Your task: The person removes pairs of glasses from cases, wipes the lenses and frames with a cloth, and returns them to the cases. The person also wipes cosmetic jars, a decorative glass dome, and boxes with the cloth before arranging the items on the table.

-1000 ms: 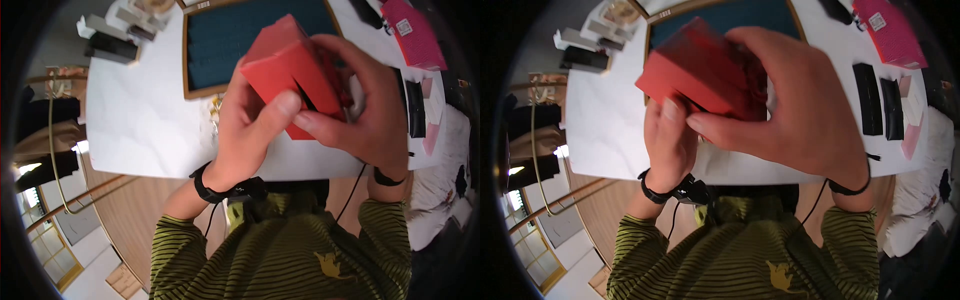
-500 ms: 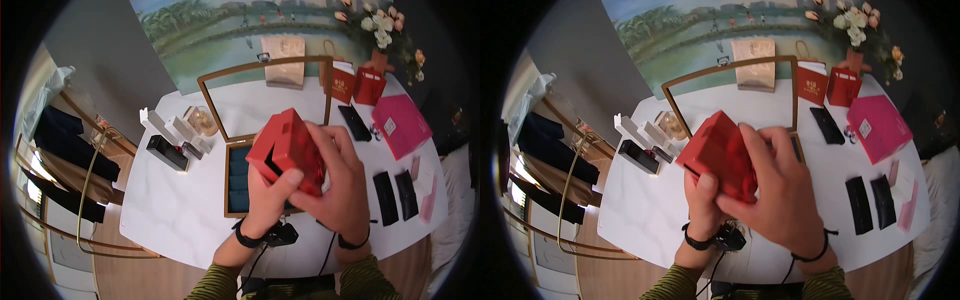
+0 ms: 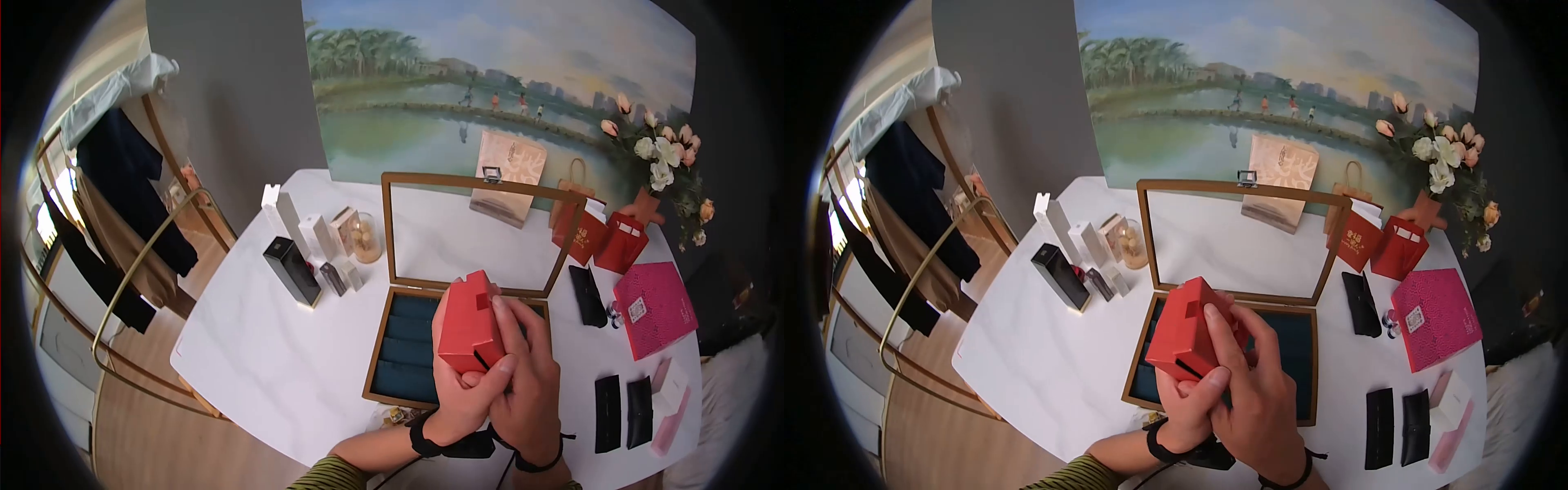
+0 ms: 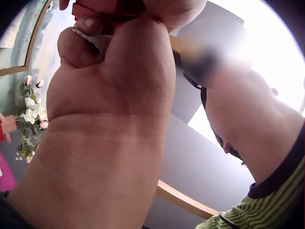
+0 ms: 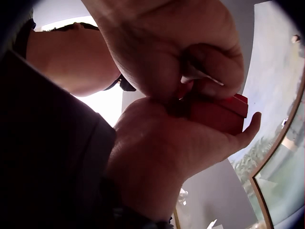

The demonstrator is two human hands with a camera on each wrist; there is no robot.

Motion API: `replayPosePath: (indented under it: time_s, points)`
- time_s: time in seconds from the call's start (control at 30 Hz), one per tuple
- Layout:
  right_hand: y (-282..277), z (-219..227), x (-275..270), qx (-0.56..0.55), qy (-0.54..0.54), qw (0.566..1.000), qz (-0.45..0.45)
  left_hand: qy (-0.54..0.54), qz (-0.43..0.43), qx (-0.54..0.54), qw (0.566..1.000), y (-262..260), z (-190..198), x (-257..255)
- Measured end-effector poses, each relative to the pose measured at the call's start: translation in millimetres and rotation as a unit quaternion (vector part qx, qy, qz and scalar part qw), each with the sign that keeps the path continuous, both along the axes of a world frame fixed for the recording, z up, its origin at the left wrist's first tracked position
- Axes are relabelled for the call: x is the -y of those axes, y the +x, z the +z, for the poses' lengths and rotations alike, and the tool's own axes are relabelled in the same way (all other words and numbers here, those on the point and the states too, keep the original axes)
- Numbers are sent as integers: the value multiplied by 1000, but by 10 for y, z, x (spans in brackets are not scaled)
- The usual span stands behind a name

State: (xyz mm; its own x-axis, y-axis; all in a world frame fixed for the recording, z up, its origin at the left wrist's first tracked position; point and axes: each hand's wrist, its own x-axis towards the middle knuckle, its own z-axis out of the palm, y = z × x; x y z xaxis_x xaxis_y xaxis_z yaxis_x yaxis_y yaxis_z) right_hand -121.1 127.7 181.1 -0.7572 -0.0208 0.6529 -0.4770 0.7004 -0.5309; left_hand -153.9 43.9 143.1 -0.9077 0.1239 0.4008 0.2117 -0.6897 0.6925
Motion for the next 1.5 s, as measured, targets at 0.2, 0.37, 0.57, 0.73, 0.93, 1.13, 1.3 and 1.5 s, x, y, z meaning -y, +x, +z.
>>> replayPosePath:
  time_s: [0.2, 0.37, 0.57, 0.73, 0.93, 1.13, 1.3, 1.5]
  points:
    - [47, -5, -71, -3, -4, 1000, 28, -43, 60, -85, 994, 30, 71, -14]
    - [44, -47, 57, 7, -39, 997, 66, -96, 117, -94, 984, 61, 242, 195]
    - [140, 29, 179, -19, -9, 997, 69, -31, 58, -103, 993, 101, 309, 352]
    - [219, 116, 239, -18, -16, 998, 60, 15, 3, -65, 998, 178, 358, 397]
    - [273, 129, 146, -76, 24, 993, 86, 18, 14, -70, 997, 242, 338, 349]
    - [412, 235, 96, -45, 31, 995, 83, 18, 11, -41, 999, 374, 372, 306]
    - [486, 261, 4, -51, 15, 996, 67, 51, 9, -40, 998, 459, 455, 141]
    - [442, 281, -61, -11, -2, 998, 65, -21, -36, -97, 994, 256, 416, 245]
